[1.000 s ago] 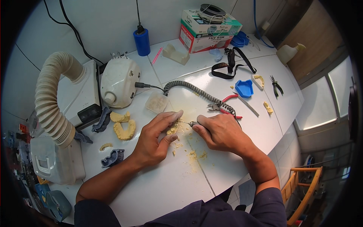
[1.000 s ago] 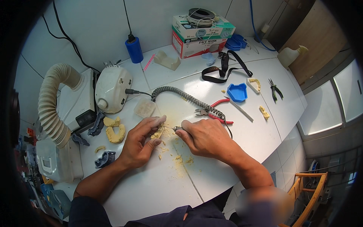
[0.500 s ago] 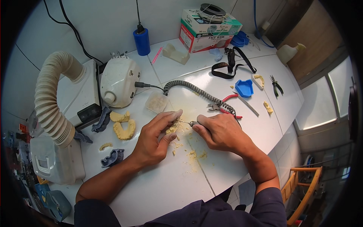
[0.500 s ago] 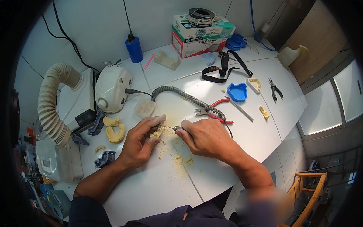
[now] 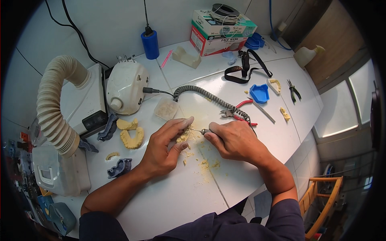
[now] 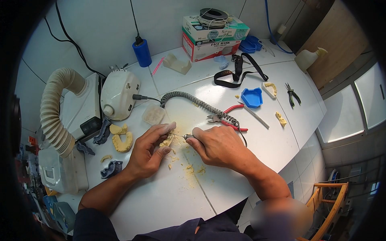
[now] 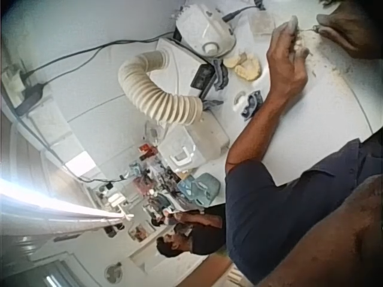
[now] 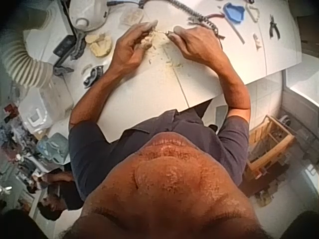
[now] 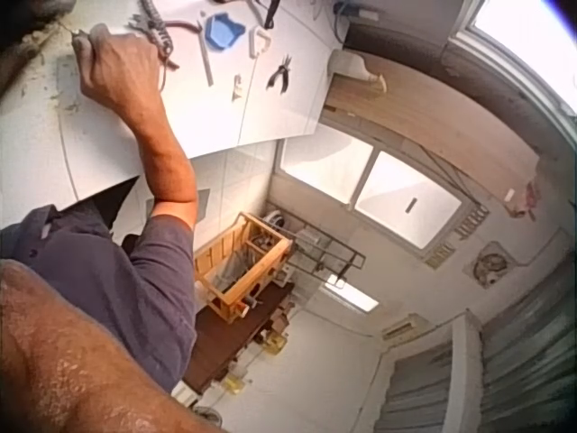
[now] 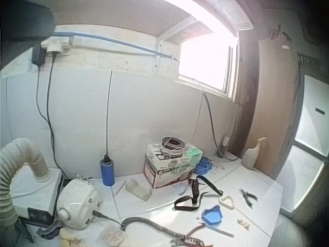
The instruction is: Trimming or carving a dental plaster model using a dental drill handpiece.
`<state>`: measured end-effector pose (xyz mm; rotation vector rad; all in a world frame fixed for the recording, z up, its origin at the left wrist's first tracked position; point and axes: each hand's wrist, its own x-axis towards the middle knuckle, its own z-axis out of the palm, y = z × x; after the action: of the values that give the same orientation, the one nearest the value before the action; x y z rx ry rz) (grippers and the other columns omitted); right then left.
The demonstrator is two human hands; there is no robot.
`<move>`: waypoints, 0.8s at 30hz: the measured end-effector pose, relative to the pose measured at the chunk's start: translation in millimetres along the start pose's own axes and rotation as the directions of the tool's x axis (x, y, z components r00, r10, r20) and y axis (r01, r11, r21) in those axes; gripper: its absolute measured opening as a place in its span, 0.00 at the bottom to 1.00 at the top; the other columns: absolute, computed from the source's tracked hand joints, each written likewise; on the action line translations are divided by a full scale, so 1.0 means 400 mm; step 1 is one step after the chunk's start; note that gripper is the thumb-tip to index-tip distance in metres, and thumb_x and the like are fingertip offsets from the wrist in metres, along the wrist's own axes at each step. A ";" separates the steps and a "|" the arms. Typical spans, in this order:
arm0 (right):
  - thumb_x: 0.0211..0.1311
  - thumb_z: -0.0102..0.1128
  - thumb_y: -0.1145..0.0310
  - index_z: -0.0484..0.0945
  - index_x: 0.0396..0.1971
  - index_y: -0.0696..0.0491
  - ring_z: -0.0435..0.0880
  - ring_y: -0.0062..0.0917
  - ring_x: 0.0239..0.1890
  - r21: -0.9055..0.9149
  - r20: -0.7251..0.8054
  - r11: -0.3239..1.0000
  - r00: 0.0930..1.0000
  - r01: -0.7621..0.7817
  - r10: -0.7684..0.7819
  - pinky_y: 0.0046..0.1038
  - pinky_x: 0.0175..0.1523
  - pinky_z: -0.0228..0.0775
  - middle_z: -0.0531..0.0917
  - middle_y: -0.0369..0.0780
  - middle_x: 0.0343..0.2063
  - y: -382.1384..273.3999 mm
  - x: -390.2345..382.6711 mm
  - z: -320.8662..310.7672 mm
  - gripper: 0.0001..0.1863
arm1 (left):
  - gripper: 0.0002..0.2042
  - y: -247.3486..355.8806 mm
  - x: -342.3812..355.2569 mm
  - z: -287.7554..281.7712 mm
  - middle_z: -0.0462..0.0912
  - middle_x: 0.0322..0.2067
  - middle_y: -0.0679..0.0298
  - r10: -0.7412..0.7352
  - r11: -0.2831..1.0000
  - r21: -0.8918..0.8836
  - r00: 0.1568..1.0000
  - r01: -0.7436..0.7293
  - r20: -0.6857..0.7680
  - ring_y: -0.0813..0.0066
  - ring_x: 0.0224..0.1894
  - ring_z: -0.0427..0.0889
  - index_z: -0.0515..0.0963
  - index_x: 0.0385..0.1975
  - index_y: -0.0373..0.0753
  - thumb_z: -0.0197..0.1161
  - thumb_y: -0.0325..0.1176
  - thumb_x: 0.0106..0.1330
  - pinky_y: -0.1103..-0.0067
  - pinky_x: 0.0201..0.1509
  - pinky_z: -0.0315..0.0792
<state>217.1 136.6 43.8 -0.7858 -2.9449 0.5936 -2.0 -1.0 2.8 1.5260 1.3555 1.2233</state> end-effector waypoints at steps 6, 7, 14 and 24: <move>0.80 0.53 0.50 0.82 0.38 0.54 0.86 0.49 0.26 -0.019 0.003 1.000 1.000 0.003 -0.003 0.48 0.34 0.75 0.84 0.49 0.20 0.002 0.001 -0.002 0.21 | 0.30 -0.001 0.000 0.001 0.75 0.66 0.51 -0.007 1.000 -0.012 1.000 0.007 0.003 0.65 0.69 0.76 0.70 0.73 0.29 0.59 0.13 0.69 0.72 0.75 0.69; 0.80 0.53 0.50 0.82 0.38 0.54 0.86 0.49 0.26 -0.014 0.008 1.000 1.000 0.001 -0.001 0.48 0.34 0.75 0.84 0.49 0.20 0.001 0.001 -0.003 0.21 | 0.30 -0.003 0.000 0.001 0.75 0.66 0.51 -0.001 1.000 -0.004 1.000 0.001 0.003 0.65 0.68 0.77 0.70 0.73 0.29 0.59 0.13 0.69 0.72 0.75 0.69; 0.80 0.53 0.51 0.82 0.38 0.55 0.86 0.49 0.26 -0.014 0.009 1.000 1.000 0.000 0.000 0.49 0.35 0.75 0.84 0.49 0.20 0.000 0.003 -0.002 0.21 | 0.30 -0.009 -0.002 0.000 0.75 0.67 0.50 0.013 1.000 -0.004 1.000 -0.013 0.001 0.63 0.69 0.77 0.69 0.74 0.29 0.59 0.13 0.70 0.71 0.76 0.69; 0.80 0.54 0.52 0.80 0.37 0.55 0.85 0.50 0.25 -0.004 -0.025 1.000 1.000 0.019 -0.019 0.49 0.33 0.74 0.83 0.49 0.19 0.006 -0.001 0.006 0.20 | 0.26 -0.008 -0.001 0.005 0.77 0.65 0.50 -0.092 0.988 -0.123 0.995 0.088 -0.029 0.63 0.70 0.76 0.68 0.72 0.27 0.60 0.16 0.73 0.68 0.79 0.67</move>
<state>218.2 137.6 40.8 -0.7591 -2.9287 0.5726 -1.1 -0.8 -0.6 1.3505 1.3321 1.2569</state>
